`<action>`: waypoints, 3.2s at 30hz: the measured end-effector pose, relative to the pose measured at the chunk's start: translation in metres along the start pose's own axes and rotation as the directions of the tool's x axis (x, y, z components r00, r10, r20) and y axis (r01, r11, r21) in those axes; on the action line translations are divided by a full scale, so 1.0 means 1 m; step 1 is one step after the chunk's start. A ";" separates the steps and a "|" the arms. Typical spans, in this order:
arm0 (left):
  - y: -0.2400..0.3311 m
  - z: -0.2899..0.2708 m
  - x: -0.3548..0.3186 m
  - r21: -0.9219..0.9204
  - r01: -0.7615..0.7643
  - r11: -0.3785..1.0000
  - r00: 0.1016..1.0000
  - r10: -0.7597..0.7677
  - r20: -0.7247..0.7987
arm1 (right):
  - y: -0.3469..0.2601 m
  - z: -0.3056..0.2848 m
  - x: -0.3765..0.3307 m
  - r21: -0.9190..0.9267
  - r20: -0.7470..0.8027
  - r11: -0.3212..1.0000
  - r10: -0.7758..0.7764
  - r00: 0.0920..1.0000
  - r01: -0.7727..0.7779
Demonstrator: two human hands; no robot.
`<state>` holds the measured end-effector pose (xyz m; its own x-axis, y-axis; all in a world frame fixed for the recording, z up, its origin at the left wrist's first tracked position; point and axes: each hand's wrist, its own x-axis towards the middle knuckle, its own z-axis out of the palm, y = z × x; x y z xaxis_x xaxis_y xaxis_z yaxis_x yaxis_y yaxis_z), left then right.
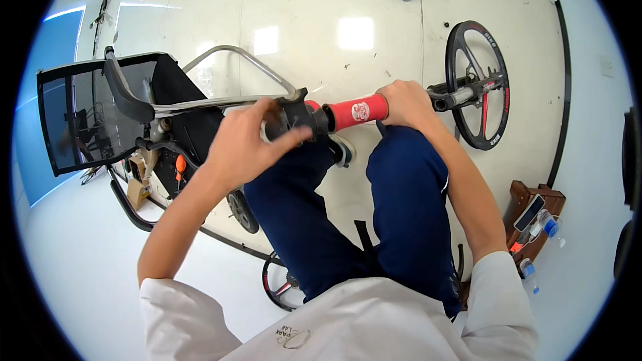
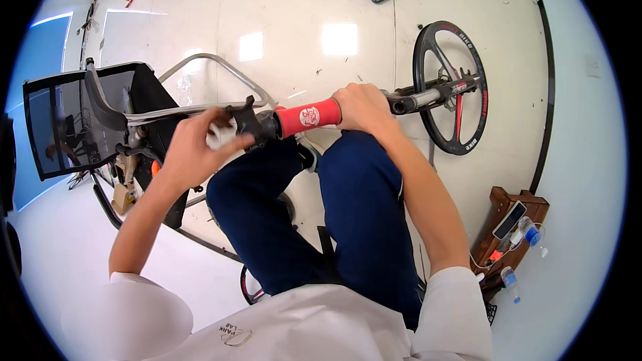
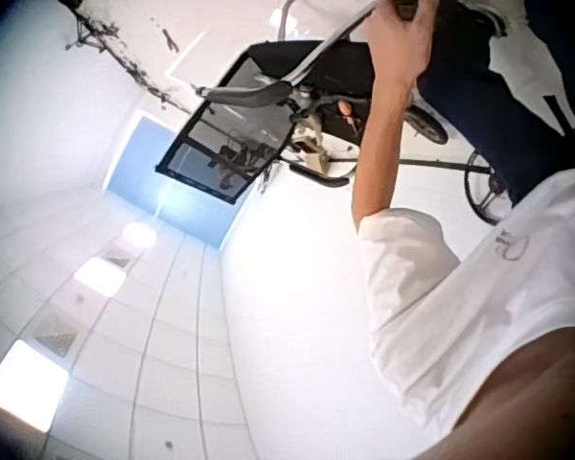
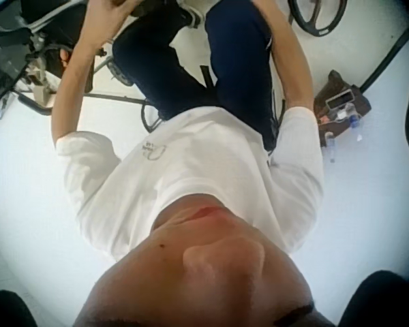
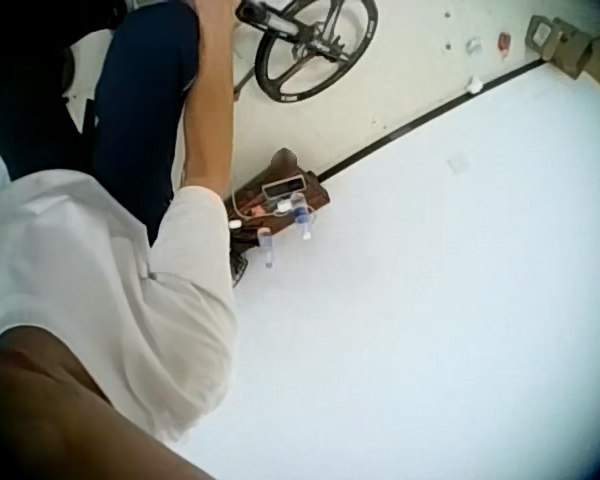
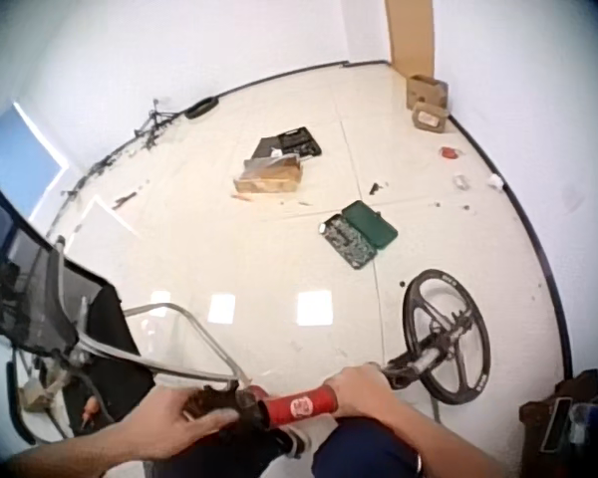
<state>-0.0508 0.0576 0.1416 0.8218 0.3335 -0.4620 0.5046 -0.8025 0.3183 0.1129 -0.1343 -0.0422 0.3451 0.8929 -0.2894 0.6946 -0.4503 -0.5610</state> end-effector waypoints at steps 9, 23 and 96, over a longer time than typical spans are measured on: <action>-0.003 0.009 0.034 0.700 -0.668 0.252 0.514 0.837 0.189 | 0.010 0.010 -0.003 0.034 0.013 0.999 0.041 0.999 -0.041; -0.016 0.011 0.077 0.034 -0.607 0.794 0.774 0.581 0.252 | -0.001 -0.008 -0.002 0.041 0.011 0.994 0.105 0.994 -0.105; -0.038 0.038 0.062 -0.112 -0.691 0.714 0.703 0.627 -0.337 | -0.008 -0.016 0.009 -0.022 0.075 0.991 0.135 0.988 -0.134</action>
<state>-0.0293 0.0899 0.0698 0.9828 -0.1016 0.1541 -0.1775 -0.7486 0.6388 0.1206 -0.1227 -0.0273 0.3877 0.8207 -0.4197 0.6559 -0.5655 -0.5000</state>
